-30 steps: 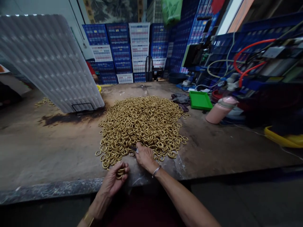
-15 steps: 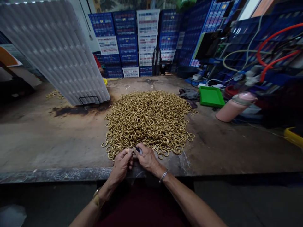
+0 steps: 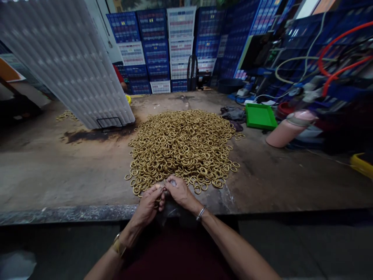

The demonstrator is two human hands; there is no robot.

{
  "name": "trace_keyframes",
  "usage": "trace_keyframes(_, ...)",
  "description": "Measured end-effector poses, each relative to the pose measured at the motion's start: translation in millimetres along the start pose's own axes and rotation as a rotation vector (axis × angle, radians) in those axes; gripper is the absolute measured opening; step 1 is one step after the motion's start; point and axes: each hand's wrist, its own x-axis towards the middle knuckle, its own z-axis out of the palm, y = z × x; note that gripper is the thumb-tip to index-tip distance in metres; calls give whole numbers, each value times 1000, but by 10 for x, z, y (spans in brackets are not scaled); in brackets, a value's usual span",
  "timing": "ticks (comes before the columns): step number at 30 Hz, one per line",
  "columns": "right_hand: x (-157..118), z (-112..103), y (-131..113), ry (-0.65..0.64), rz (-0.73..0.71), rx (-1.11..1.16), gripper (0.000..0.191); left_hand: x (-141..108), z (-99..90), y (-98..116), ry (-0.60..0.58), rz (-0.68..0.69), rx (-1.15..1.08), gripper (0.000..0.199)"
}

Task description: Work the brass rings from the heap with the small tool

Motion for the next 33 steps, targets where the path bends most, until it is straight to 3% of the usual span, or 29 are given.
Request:
trace_keyframes(3,1,-20,53,75,-10,-85,16,0,15,-3,22,45,-18,27)
trace_keyframes(5,-19,-32,96,95,-101,-226,16,4,21,-9,41,81,9,27)
trace_keyframes(9,-99,-20,153,-16,-280,-474,13,15,19,-14,81,161,136,28)
trace_keyframes(18,-105,17,156,-63,-221,-689,18,-33,28,16,128,210,307,27)
trace_keyframes(22,-53,-33,190,-36,-134,-821,21,-181,78,68,12,161,207,24)
trace_keyframes(25,-9,-23,230,20,-134,-851,17,-238,89,118,-58,94,-4,22)
trace_keyframes(28,46,29,239,102,-123,-814,18,-200,27,130,-2,-1,-205,24)
trace_keyframes(33,159,92,153,145,-70,-838,24,-130,-129,68,80,-63,-329,23)
